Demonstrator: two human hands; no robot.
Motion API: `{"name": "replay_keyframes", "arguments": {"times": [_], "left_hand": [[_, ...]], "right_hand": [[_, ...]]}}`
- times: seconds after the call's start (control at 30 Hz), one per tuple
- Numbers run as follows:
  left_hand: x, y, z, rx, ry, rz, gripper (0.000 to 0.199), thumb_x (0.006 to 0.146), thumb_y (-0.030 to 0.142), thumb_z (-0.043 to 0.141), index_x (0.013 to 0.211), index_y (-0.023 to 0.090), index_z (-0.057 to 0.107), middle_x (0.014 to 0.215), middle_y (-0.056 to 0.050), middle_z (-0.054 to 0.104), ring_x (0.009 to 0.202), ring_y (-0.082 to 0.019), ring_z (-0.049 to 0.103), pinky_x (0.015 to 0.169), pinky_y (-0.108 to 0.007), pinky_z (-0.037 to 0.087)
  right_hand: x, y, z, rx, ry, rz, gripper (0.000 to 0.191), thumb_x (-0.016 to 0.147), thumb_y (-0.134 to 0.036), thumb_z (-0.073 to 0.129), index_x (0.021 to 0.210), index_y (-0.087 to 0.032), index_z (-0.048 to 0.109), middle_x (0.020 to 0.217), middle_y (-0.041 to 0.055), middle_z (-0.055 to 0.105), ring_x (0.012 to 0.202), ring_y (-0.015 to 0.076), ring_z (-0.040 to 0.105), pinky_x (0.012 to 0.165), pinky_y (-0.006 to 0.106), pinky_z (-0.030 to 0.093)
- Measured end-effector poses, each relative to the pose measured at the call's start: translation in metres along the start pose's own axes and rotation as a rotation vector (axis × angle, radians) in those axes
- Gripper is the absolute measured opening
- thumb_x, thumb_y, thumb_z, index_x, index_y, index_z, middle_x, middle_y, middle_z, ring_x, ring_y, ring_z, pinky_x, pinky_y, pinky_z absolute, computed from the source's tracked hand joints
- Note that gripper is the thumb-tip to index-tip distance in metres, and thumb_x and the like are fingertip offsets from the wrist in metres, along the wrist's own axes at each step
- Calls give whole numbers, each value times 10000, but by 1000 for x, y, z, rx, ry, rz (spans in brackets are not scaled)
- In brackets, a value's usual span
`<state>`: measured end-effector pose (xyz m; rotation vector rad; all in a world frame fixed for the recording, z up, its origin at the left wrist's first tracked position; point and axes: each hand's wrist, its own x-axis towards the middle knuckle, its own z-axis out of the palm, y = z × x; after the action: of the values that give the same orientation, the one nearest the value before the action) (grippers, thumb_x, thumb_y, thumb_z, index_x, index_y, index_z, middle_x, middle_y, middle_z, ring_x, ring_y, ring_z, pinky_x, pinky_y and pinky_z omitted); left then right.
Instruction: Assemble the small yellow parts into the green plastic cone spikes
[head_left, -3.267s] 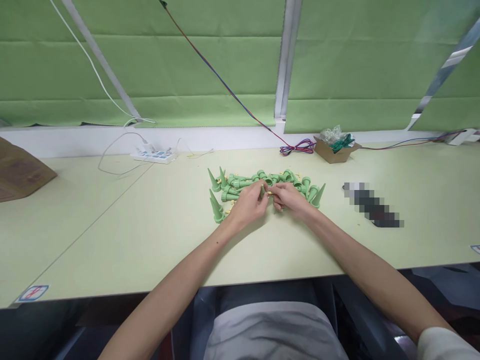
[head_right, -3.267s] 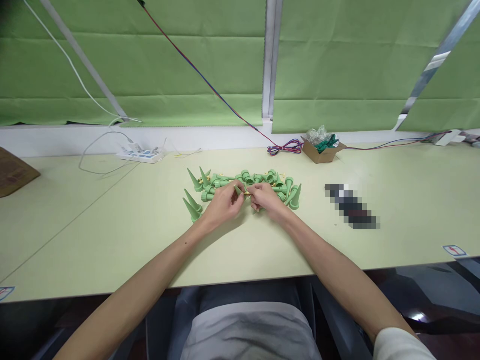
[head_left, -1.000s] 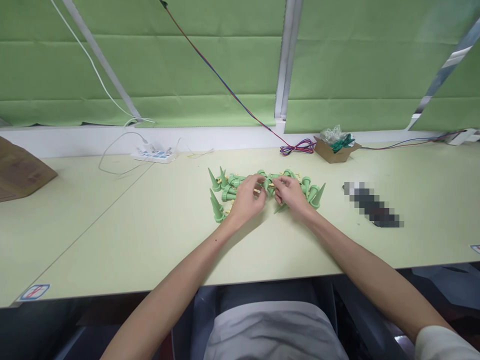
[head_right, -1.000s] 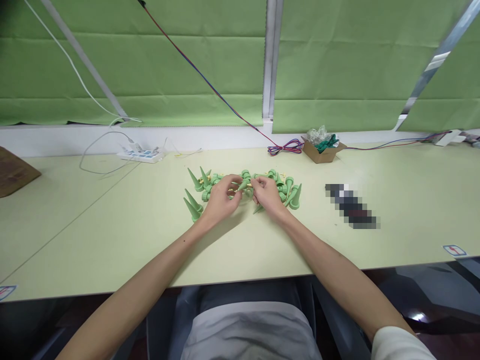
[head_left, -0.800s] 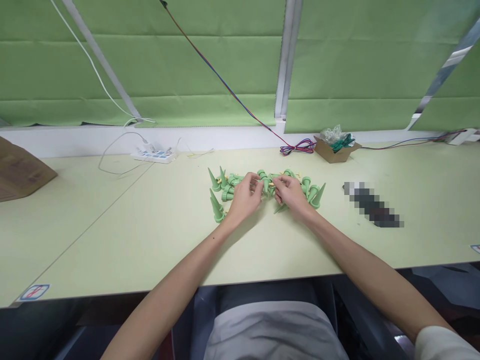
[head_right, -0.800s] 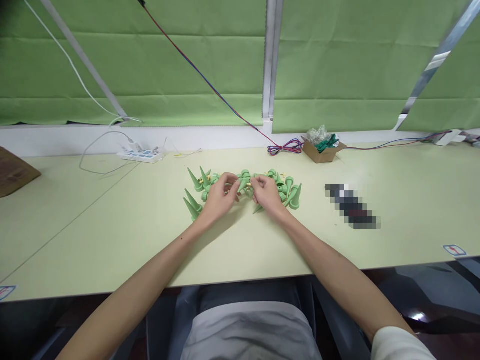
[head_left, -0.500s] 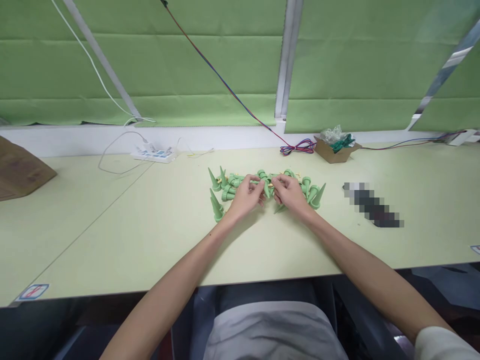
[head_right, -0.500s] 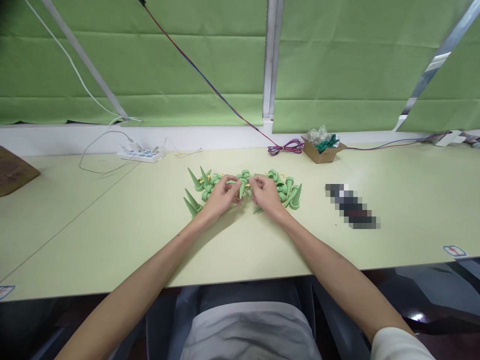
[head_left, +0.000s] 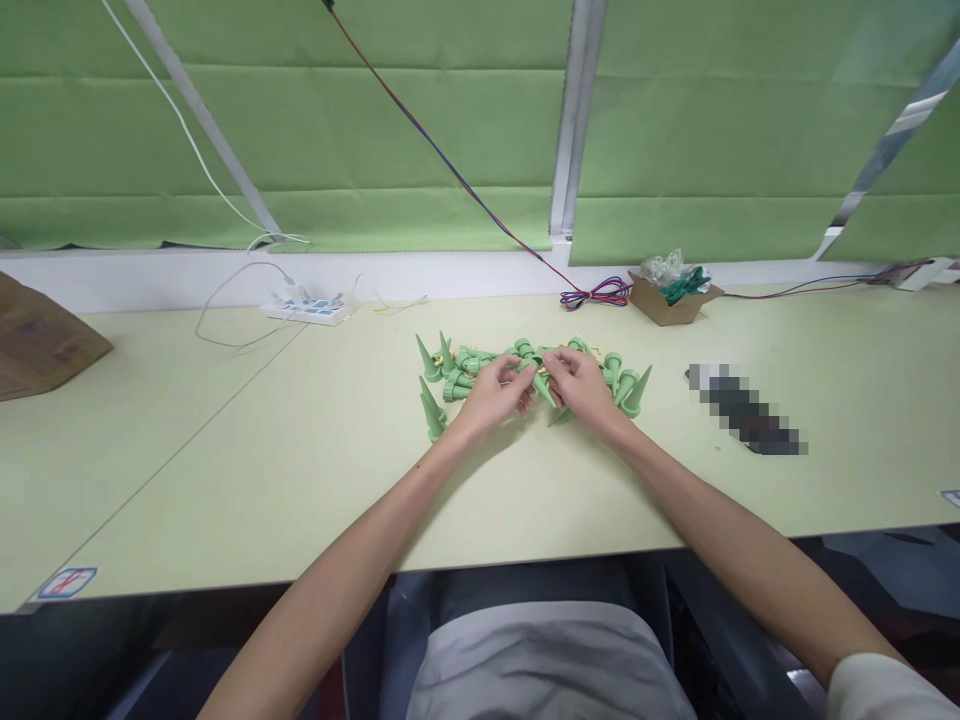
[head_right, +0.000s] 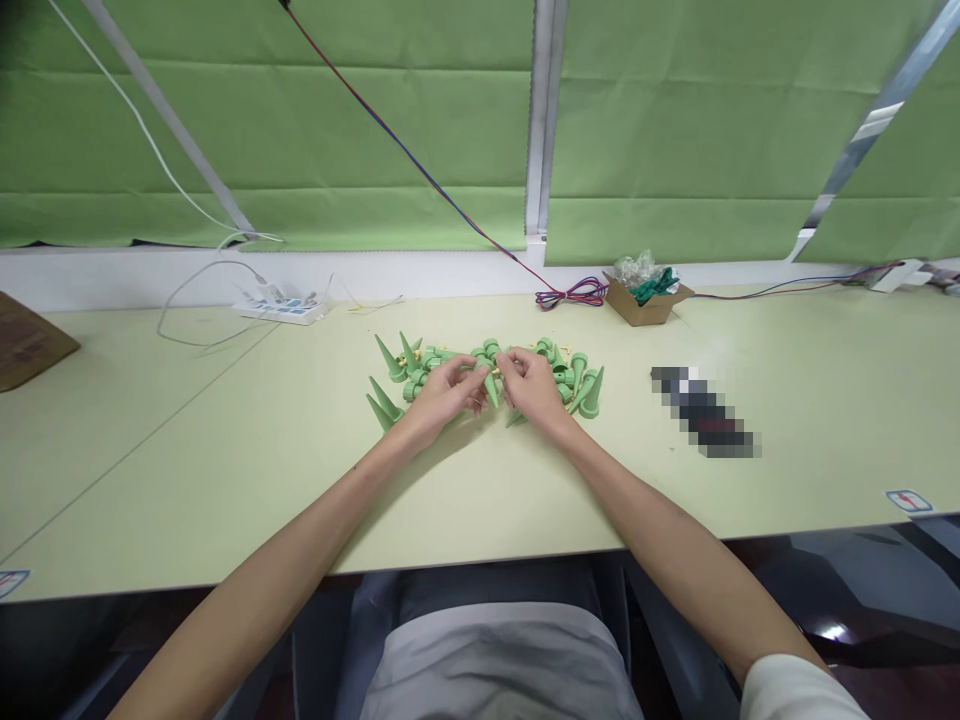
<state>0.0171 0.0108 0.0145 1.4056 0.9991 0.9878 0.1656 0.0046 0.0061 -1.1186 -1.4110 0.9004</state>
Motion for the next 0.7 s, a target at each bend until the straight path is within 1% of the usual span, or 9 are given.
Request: {"name": "replay_keyframes", "arguments": {"times": [0.33, 0.5, 0.7], "left_hand": [[0, 0, -1, 39, 31, 28, 362, 810, 456, 680, 985, 185, 515, 663, 22, 580, 542, -112, 573, 504, -240, 469], [0, 0, -2, 74, 45, 45, 359, 806, 465, 675, 964, 183, 520, 664, 20, 575, 543, -112, 566, 497, -241, 467], [0, 1, 0, 73, 55, 46, 367, 795, 466, 682, 966, 185, 519, 661, 21, 572, 538, -110, 554, 483, -236, 458]], "right_hand": [[0, -1, -1, -41, 0, -19, 338, 890, -505, 540, 705, -223, 506, 399, -67, 424, 355, 112, 381, 404, 257, 278], [-1, -1, 0, -43, -10, -23, 335, 901, -492, 527, 703, -224, 492, 398, -68, 414, 348, 110, 363, 395, 259, 273], [0, -2, 0, -33, -11, -27, 382, 888, -545, 538, 685, -226, 492, 396, -68, 403, 347, 107, 347, 396, 263, 267]]}}
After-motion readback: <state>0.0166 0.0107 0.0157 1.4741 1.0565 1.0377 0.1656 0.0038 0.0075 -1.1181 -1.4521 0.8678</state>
